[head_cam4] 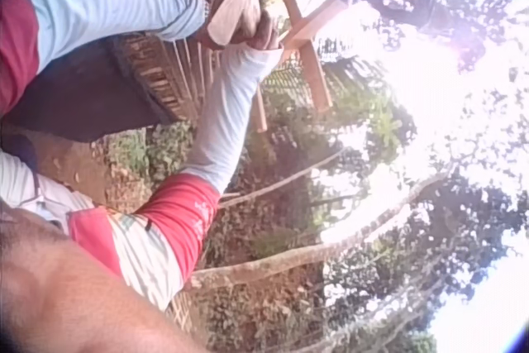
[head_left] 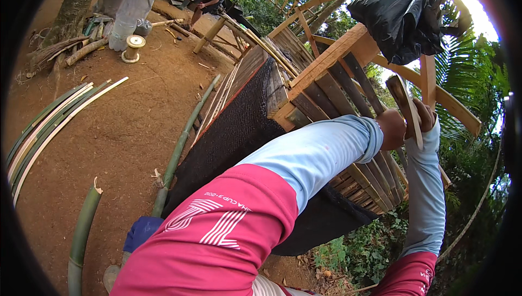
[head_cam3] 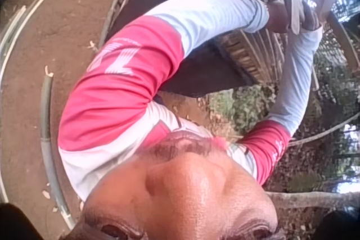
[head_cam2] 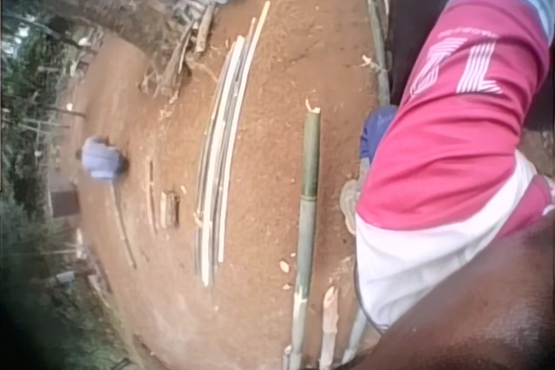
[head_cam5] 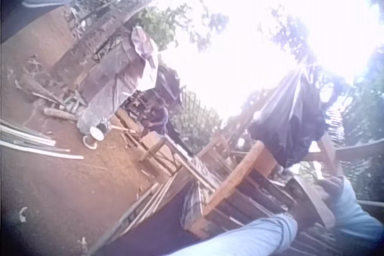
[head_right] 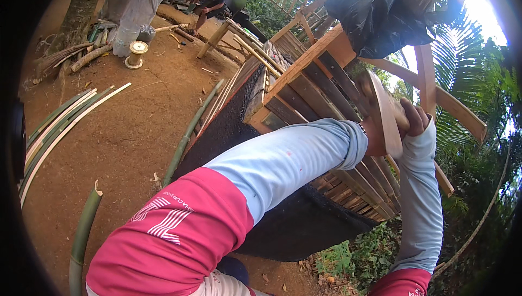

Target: The person is assembling a bamboo structure by hand. They repeatedly pick up bamboo strips, position them into the frame, and secure them using a wooden mallet to hammer them into place. The process involves continuous manual adjustment and hammering of individual bamboo pieces.

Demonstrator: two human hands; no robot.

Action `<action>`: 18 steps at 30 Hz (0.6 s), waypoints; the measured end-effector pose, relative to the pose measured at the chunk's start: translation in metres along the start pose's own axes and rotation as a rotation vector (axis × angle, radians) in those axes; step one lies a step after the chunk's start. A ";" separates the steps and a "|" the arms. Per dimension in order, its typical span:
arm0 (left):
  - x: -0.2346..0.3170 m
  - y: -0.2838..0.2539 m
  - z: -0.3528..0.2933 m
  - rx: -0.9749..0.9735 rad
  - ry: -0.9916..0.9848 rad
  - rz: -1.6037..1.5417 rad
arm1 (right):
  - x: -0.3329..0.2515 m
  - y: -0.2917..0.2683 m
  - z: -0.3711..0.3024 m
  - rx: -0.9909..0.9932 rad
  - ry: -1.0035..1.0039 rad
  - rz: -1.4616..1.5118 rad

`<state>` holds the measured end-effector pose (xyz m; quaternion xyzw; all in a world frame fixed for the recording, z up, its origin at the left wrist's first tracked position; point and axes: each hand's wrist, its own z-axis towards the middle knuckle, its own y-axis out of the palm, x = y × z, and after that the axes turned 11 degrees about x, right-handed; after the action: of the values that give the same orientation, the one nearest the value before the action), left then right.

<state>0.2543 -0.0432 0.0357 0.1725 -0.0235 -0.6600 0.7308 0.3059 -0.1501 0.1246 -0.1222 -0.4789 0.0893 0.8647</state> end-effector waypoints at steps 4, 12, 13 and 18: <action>-0.068 0.063 -0.029 0.314 0.233 0.872 | -0.030 0.021 0.047 0.035 -0.205 0.091; -0.052 0.024 0.003 -0.276 -0.030 -0.008 | -0.030 0.011 0.029 0.002 -0.237 0.051; -0.063 0.022 -0.007 -0.165 -0.055 0.002 | -0.049 0.017 0.041 -0.112 -0.114 -0.059; -0.021 0.009 -0.001 0.134 0.211 0.211 | -0.014 -0.001 0.020 0.005 -0.204 0.087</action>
<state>0.2606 -0.0224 0.0416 0.2858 -0.0088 -0.5545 0.7815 0.2818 -0.1524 0.1241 -0.1311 -0.5584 0.1397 0.8071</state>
